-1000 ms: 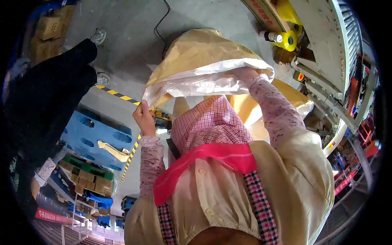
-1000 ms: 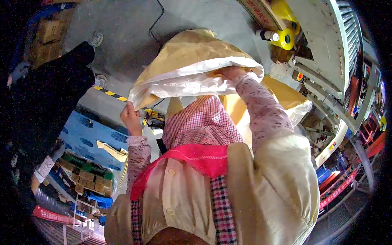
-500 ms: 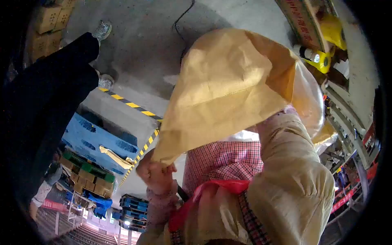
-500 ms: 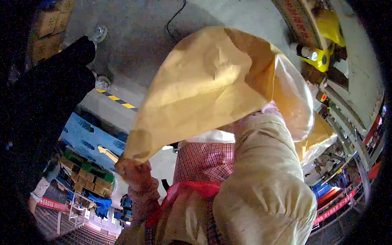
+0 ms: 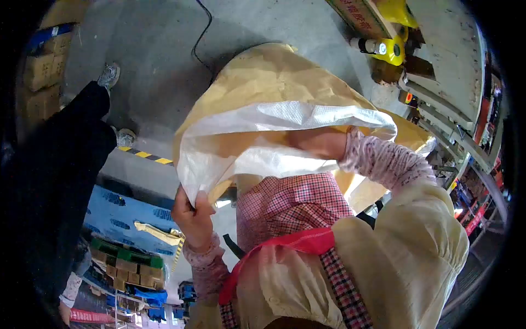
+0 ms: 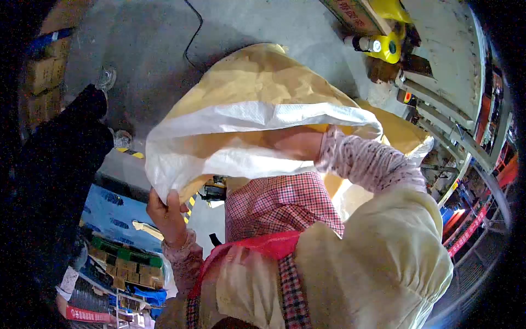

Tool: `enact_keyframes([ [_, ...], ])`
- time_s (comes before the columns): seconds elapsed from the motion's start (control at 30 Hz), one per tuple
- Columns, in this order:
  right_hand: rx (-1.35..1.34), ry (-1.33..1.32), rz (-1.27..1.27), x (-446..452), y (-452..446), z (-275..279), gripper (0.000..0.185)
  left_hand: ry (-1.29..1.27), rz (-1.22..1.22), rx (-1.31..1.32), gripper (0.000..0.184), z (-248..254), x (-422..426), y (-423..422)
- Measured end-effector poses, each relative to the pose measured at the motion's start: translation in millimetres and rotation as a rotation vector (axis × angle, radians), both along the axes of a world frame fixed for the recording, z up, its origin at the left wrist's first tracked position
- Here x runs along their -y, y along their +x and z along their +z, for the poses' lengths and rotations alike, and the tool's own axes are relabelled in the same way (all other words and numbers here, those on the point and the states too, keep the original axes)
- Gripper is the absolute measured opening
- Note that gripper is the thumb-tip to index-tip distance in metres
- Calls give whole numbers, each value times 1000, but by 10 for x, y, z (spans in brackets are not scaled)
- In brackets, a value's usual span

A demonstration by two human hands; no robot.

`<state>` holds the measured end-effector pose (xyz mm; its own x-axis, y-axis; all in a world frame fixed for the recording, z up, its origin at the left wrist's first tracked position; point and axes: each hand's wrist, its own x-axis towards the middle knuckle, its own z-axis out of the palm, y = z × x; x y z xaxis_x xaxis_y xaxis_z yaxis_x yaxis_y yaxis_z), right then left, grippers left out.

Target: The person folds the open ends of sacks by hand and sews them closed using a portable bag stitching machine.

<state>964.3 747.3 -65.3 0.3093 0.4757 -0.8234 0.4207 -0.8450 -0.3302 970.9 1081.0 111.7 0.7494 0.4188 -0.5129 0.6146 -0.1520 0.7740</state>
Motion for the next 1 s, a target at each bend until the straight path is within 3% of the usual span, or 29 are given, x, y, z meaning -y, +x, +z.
enact_keyframes([
  [0.07,18,-7,-17,-73,-38,-67,30,14,-268,-162,22,1,-307,-260],
  [0.13,31,-39,-34,-106,-94,-247,30,83,-288,-134,20,-60,-544,-589],
  [0.2,30,-85,-36,-18,-119,-406,31,137,-550,-77,23,-160,-791,-929],
  [0.27,-14,-131,-40,115,-141,-338,31,383,-878,-21,28,-118,-762,-1023],
  [0.3,-68,-142,-35,166,-86,-160,31,371,-900,-15,31,-59,-728,-977],
  [0.33,-106,-153,-42,206,-8,48,31,171,-721,-117,34,10,-664,-874],
  [0.43,-213,-90,-145,184,299,1085,31,237,-803,-100,41,-1,-757,-974],
  [0.47,-182,55,-259,105,417,1526,31,221,-660,-160,49,-26,-775,-1045],
  [0.5,397,693,-356,189,443,1981,38,208,-511,-211,58,-89,-744,-1109],
  [0.53,607,633,-312,330,480,2141,51,208,-504,-203,58,-237,-730,-1240],
  [0.57,614,1,-296,388,486,2373,61,118,-386,-243,64,-358,-715,-1421],
  [0.6,839,-27,-327,614,531,2257,81,-27,-227,-347,71,-261,-547,-1353],
  [0.63,902,-15,-477,874,551,2006,88,-150,-48,-442,77,-162,-379,-1286],
  [0.67,674,77,-875,1165,513,1734,86,-230,38,-425,73,-200,-244,-1318],
  [0.7,354,-106,-1072,1202,656,1667,74,-252,159,-409,58,-334,-256,-1406],
  [0.73,353,-89,-1067,1233,727,1524,74,-281,282,-386,45,-543,-253,-1521],
  [0.77,435,102,-936,1288,731,1334,61,-113,-40,-216,40,-787,-421,-1628],
  [0.8,508,282,-800,1295,729,1223,49,11,-176,-151,35,-833,-582,-1626],
  [0.83,463,378,-1062,1198,907,1435,30,148,-298,-82,32,-878,-741,-1622],
  [0.87,405,305,-1203,1261,1101,1691,28,213,-421,-90,31,-607,-716,-1475],
  [0.9,351,278,-1166,1506,1007,1667,27,279,-541,-88,31,-325,-684,-1316],
  [0.93,299,247,-1135,1745,833,1679,27,312,-853,-59,30,30,-594,-1146],
  [1.0,149,154,-1411,1807,614,1884,25,-163,-221,-532,31,297,-325,-1443],
])
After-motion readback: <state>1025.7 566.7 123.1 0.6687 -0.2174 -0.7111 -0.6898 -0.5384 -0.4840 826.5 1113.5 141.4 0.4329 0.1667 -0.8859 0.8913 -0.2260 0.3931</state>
